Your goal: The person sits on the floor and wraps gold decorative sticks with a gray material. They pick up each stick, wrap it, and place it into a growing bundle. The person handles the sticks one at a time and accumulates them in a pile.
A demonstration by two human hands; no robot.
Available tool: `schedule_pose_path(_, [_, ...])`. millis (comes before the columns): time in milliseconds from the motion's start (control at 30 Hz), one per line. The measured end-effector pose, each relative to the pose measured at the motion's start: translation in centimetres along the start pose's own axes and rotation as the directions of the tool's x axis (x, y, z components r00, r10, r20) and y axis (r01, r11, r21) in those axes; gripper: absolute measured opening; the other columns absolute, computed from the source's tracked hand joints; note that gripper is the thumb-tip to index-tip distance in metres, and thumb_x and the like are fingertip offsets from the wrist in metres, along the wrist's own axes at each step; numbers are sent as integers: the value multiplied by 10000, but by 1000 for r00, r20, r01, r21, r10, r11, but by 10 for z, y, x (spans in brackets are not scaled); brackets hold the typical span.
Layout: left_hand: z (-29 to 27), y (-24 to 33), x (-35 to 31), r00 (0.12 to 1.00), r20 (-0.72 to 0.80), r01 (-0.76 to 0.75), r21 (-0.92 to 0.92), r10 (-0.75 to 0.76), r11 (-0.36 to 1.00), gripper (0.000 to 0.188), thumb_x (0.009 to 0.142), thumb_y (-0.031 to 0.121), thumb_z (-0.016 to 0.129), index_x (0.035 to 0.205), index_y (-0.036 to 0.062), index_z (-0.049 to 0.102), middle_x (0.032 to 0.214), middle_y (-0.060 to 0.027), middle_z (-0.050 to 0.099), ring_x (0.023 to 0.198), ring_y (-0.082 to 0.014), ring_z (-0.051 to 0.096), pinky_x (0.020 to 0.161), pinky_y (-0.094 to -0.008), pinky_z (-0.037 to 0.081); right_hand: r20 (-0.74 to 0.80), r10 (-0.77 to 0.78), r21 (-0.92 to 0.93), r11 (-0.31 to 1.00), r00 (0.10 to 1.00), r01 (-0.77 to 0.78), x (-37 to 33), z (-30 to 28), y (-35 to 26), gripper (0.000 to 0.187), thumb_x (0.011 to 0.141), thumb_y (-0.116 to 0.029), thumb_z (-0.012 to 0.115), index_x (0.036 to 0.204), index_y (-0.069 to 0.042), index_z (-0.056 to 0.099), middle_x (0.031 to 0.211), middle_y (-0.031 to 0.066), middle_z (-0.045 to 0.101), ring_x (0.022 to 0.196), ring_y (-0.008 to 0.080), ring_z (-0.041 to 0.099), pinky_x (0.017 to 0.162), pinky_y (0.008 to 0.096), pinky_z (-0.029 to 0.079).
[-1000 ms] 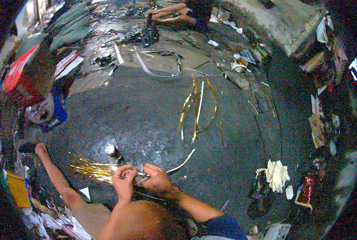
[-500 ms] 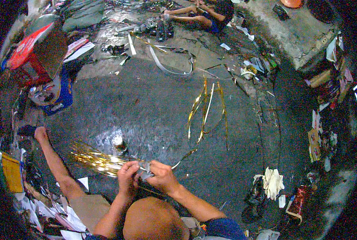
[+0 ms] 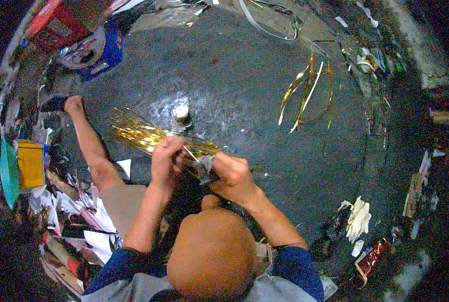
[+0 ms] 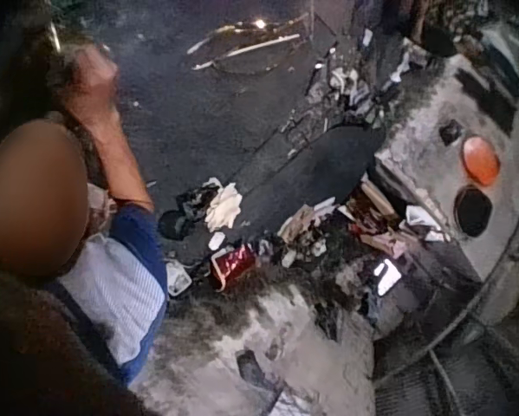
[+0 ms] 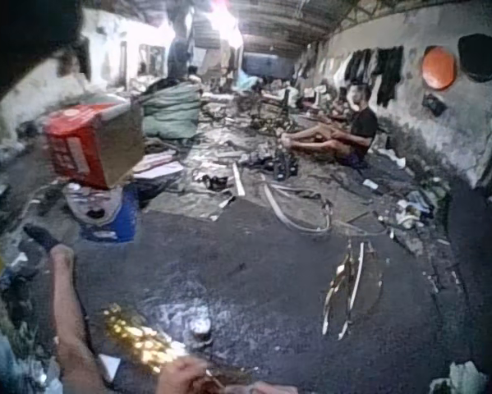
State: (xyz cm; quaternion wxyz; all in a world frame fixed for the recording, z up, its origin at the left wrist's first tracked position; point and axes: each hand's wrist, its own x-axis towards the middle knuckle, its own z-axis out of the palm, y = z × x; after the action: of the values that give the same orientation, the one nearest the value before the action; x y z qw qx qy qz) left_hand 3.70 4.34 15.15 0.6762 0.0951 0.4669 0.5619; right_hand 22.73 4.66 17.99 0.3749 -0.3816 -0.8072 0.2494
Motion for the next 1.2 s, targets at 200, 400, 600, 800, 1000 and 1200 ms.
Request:
schedule_pose_path(200, [-65, 23, 41, 970, -134, -201, 20, 202, 979, 20, 881, 53, 674, 885, 61, 656, 793, 6, 606, 716, -79, 556, 611, -201, 445, 189, -92, -29, 995, 978, 99, -35, -2, 18, 302, 616, -181, 799, 834, -65, 626, 778, 80, 581, 616, 284, 612, 531, 385, 496])
schedule_pose_path(400, [-143, 74, 78, 963, -211, -150, 102, 169, 983, 71, 919, 142, 667, 926, 88, 622, 748, 17, 552, 620, -85, 509, 531, -195, 419, 196, -67, 105, 993, 978, 47, -64, -13, 23, 267, 693, -181, 770, 734, -60, 536, 709, 90, 511, 588, 298, 597, 499, 416, 477])
schedule_pose_path(600, [-80, 114, 33, 544, 297, -447, 894, 784, -28, 695, 795, 58, 581, 1422, 32, 284, 1431, -127, 335, 1326, -244, 312, 1069, -367, 310, 260, 21, 112, 992, 965, -52, -120, -38, 30, 235, 647, -112, 715, 730, -52, 503, 692, 94, 484, 597, 322, 579, 534, 433, 481])
schedule_pose_path(800, [-127, 129, 52, 594, 259, -417, 909, 762, 16, 765, 745, 0, 552, 1468, 9, 303, 1496, -141, 332, 1343, -240, 355, 1104, -357, 319, -17, 315, -133, 940, 949, -314, -189, -109, 125, 104, 718, -140, 686, 784, -61, 672, 757, 152, 623, 748, 337, 637, 637, 424, 504])
schedule_pose_path(1000, [-132, 81, 68, 586, 166, -352, 934, 793, 64, 628, 779, 38, 716, 1367, 7, 496, 1293, -141, 503, 1170, -282, 518, 983, -369, 436, -600, 565, -552, 219, 566, -804, -205, -180, 255, 444, 757, -342, 778, 1055, -25, 692, 1208, 192, 602, 1142, 361, 582, 967, 428, 479])
schedule_pose_path(1200, [-67, 18, 39, 584, 508, -570, 812, 633, -126, 364, 777, -51, 679, 1135, -8, 633, 1061, -109, 595, 961, -234, 581, 826, -336, 472, -624, 717, -353, 94, 309, -931, -205, -215, 275, 393, 808, -249, 712, 1086, 26, 669, 1188, 237, 607, 1122, 401, 595, 945, 461, 494])
